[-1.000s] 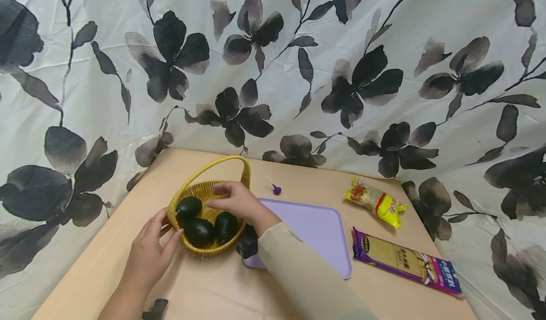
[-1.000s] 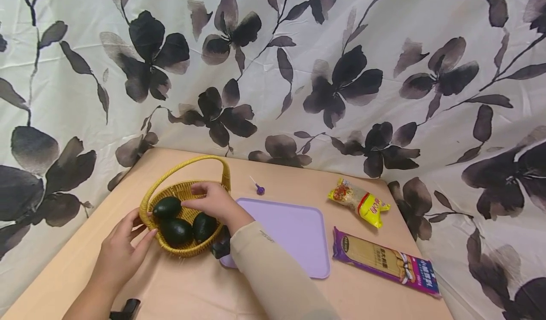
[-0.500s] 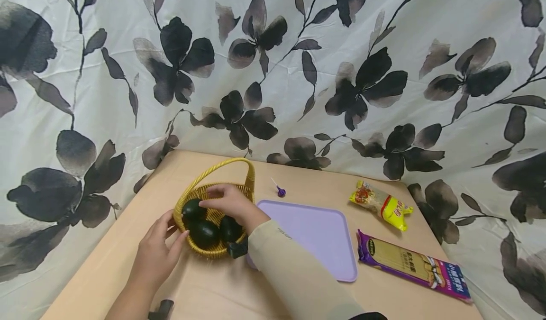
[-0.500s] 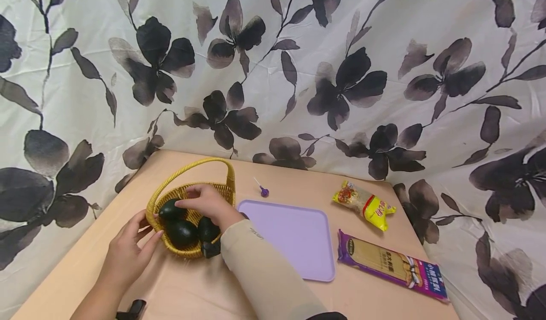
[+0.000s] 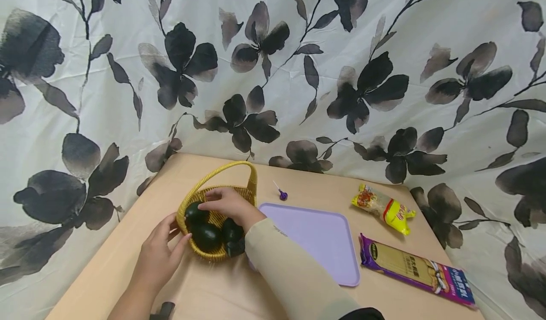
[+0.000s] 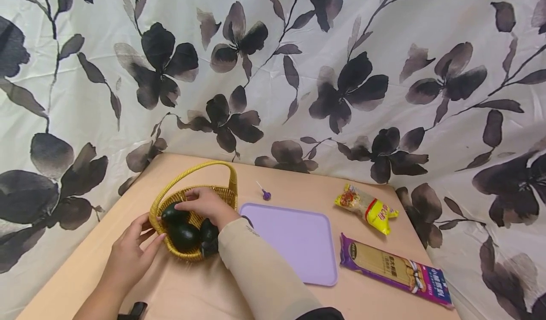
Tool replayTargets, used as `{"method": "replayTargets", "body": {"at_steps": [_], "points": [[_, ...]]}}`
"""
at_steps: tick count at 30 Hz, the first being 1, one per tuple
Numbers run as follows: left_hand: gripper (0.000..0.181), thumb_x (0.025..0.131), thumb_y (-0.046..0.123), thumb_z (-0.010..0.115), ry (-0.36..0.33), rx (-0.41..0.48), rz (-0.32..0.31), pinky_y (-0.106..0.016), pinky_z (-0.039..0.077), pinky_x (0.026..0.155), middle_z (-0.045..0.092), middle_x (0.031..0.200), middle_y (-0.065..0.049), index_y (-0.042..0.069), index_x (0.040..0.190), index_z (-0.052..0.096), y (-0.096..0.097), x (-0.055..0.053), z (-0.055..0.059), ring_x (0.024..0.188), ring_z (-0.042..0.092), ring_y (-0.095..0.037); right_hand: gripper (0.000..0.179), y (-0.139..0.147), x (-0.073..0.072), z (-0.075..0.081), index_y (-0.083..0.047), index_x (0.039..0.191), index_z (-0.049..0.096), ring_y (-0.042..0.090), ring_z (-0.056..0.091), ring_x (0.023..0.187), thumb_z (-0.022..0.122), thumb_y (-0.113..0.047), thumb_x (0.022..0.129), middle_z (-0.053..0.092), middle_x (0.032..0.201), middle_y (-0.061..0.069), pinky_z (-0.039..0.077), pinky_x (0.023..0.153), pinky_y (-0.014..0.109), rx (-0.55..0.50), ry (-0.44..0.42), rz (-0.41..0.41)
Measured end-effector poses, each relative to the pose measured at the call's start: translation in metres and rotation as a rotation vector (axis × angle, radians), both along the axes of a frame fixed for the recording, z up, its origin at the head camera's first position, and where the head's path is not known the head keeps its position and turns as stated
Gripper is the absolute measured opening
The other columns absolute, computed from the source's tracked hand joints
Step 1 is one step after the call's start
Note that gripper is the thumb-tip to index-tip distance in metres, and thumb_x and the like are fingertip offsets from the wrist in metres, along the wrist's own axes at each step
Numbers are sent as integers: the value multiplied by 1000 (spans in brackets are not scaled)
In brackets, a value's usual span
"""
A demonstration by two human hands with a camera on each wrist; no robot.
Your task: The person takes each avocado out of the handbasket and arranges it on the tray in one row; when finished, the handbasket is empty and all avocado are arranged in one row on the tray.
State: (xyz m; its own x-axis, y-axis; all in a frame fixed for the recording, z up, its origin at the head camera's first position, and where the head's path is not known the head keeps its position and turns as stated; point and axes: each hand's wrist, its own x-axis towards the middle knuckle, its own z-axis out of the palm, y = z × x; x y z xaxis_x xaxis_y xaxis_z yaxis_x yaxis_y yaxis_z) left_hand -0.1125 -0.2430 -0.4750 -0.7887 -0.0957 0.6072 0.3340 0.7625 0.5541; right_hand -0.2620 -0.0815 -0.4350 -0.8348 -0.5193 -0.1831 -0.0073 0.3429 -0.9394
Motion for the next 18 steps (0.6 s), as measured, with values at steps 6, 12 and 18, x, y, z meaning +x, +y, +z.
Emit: {"method": "replayTargets", "body": {"at_steps": [6,12,18], "points": [[68,83,-2,83,-15,8,-5,-3,47,99,65,125,-14,0,142,49,1,2,-3,110,70,-34,55,-3,1,-4,-10,133,67,17,66,116,85,-31,85,70,129,4,59,104,40,32,1,2],[68,83,-2,82,-13,7,1,-4,48,99,64,126,-15,0,142,49,2,2,-1,111,70,-34,54,-12,2,-3,-11,132,68,17,64,115,85,-30,85,70,127,0,58,105,41,88,37,22],[68,82,-2,83,-10,7,6,-4,48,98,65,125,-13,1,141,50,1,3,1,111,70,-32,59,-24,2,-4,-10,133,67,13,65,108,87,-32,82,70,124,1,60,102,40,155,87,49]]}}
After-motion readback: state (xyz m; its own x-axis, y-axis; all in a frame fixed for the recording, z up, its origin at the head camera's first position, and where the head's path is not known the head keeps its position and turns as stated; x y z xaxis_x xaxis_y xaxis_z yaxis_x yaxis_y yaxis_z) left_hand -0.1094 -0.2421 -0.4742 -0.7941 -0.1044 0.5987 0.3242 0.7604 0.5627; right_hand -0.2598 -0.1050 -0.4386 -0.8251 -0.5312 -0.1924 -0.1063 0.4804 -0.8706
